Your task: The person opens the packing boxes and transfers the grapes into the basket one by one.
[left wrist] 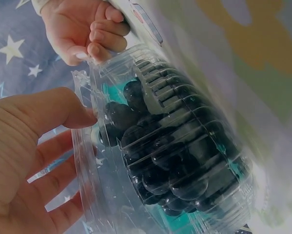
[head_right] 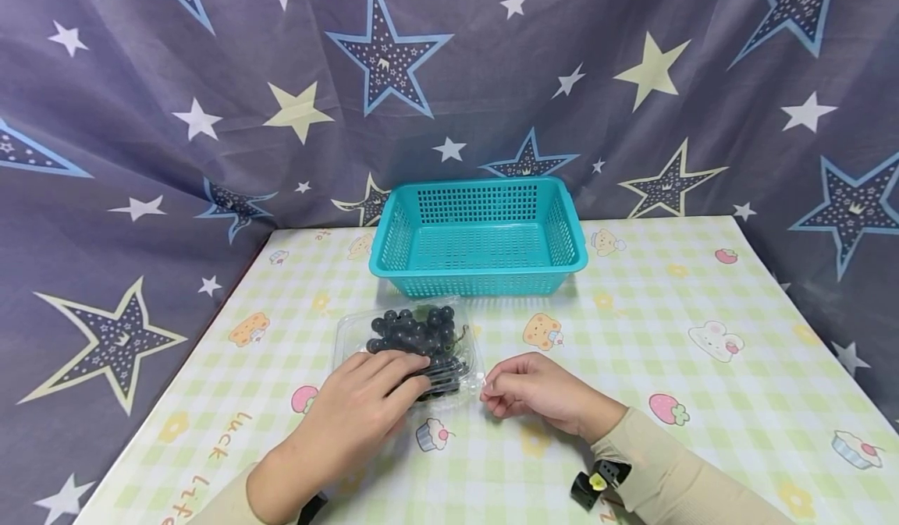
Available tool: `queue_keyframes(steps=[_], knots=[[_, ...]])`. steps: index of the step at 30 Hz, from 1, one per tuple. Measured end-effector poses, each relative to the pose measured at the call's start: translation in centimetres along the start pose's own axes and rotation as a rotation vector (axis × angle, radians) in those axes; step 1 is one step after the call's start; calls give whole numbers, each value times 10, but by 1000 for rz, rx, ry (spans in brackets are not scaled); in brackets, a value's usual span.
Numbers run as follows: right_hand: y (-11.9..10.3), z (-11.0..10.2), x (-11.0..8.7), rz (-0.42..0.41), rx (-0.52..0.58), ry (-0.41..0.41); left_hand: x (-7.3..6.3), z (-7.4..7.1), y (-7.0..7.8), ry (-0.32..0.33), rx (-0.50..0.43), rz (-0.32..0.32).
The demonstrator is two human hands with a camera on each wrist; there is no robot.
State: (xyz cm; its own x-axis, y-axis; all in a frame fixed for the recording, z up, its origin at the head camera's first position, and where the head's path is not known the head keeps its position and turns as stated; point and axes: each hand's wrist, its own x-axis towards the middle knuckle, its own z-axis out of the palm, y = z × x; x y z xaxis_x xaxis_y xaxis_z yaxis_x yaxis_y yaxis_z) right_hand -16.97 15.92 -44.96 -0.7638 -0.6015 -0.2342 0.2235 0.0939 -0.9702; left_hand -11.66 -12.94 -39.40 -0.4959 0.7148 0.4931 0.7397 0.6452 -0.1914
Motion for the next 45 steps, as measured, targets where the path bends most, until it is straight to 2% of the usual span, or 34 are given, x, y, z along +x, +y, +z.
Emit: queue_keyframes(steps=[12, 23, 36, 45], knots=[[-1, 0, -1, 0, -5, 0, -4, -3, -2, -10, 8, -10], [-1, 0, -1, 4, -8, 4, -11, -4, -8, 5, 96, 10], [0, 0, -1, -4, -13, 5, -15, -5, -10, 26, 77, -17], [1, 0, -1, -4, -6, 3, -19, -6, -11, 17, 71, -39]])
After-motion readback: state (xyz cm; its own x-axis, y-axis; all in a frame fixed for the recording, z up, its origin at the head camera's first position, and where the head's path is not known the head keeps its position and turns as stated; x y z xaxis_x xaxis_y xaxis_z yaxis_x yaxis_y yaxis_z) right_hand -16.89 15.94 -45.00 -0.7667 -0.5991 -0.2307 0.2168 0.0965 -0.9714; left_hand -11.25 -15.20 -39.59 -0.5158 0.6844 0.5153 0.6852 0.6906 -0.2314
